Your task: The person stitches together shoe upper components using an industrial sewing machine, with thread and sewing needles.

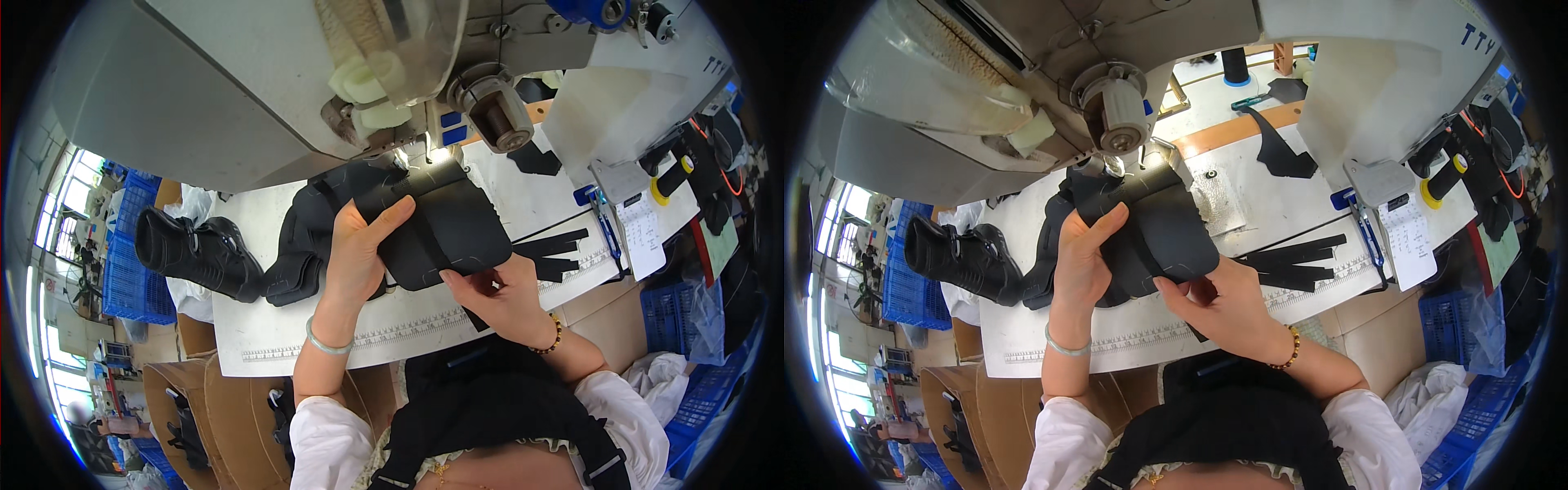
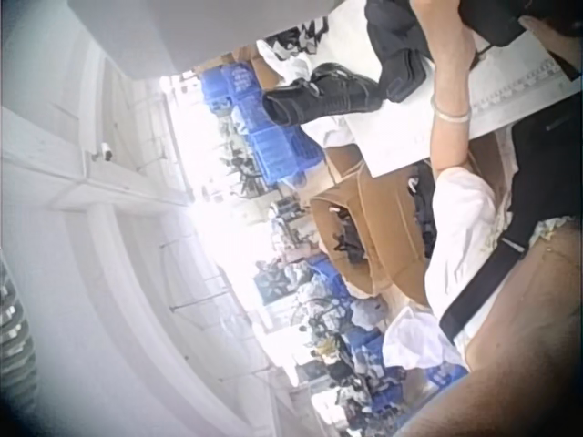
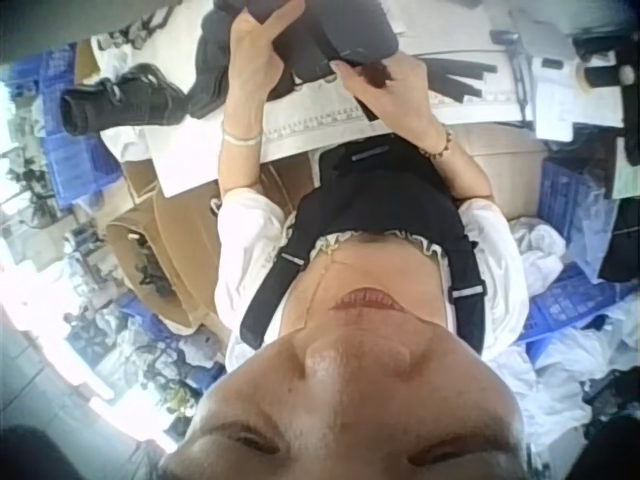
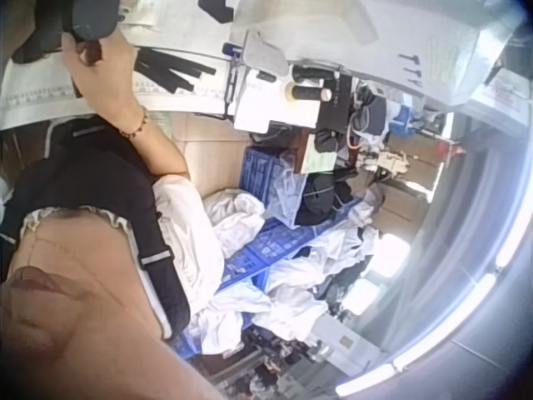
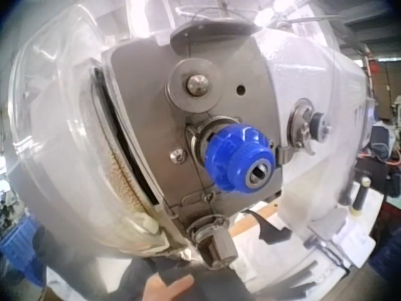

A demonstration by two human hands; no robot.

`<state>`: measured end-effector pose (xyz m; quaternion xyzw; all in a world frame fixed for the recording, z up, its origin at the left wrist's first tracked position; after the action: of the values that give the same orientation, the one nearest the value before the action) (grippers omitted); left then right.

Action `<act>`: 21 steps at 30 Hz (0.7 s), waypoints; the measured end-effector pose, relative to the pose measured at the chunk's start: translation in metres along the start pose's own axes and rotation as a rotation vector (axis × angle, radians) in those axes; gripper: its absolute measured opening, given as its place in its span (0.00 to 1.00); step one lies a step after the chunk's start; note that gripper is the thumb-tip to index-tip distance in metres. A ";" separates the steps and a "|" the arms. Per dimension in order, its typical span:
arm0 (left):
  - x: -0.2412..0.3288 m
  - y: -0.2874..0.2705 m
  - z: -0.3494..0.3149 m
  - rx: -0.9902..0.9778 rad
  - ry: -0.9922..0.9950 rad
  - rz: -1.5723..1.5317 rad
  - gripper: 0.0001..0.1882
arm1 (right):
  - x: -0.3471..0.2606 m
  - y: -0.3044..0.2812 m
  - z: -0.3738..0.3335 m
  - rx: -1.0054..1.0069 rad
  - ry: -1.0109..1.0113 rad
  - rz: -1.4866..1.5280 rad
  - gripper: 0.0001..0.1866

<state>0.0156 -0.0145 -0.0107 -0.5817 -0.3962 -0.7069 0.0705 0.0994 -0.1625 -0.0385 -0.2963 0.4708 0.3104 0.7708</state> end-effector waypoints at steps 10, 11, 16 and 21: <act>0.003 0.004 -0.001 -0.030 -0.013 -0.020 0.11 | -0.001 0.000 0.000 0.008 0.015 0.028 0.08; 0.003 0.004 -0.001 -0.031 -0.007 -0.023 0.11 | -0.003 0.001 0.000 0.005 0.009 0.024 0.08; 0.002 0.003 0.002 -0.006 -0.010 -0.019 0.11 | 0.003 0.002 0.003 -0.011 0.058 0.144 0.08; 0.002 0.004 0.000 0.010 -0.020 -0.021 0.10 | 0.005 0.001 0.015 -0.121 0.121 0.296 0.06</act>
<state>0.0171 -0.0164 -0.0068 -0.5842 -0.4065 -0.6997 0.0620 0.1087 -0.1490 -0.0376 -0.2879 0.5351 0.4300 0.6677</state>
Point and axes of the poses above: each hand's wrist, its own z-axis towards the middle knuckle, its own y-axis out of the palm, x = y × z, the point moved 3 cm from there along z, towards the middle knuckle, and after that the axes turned 4 degrees about -z, right-handed, at the moved point
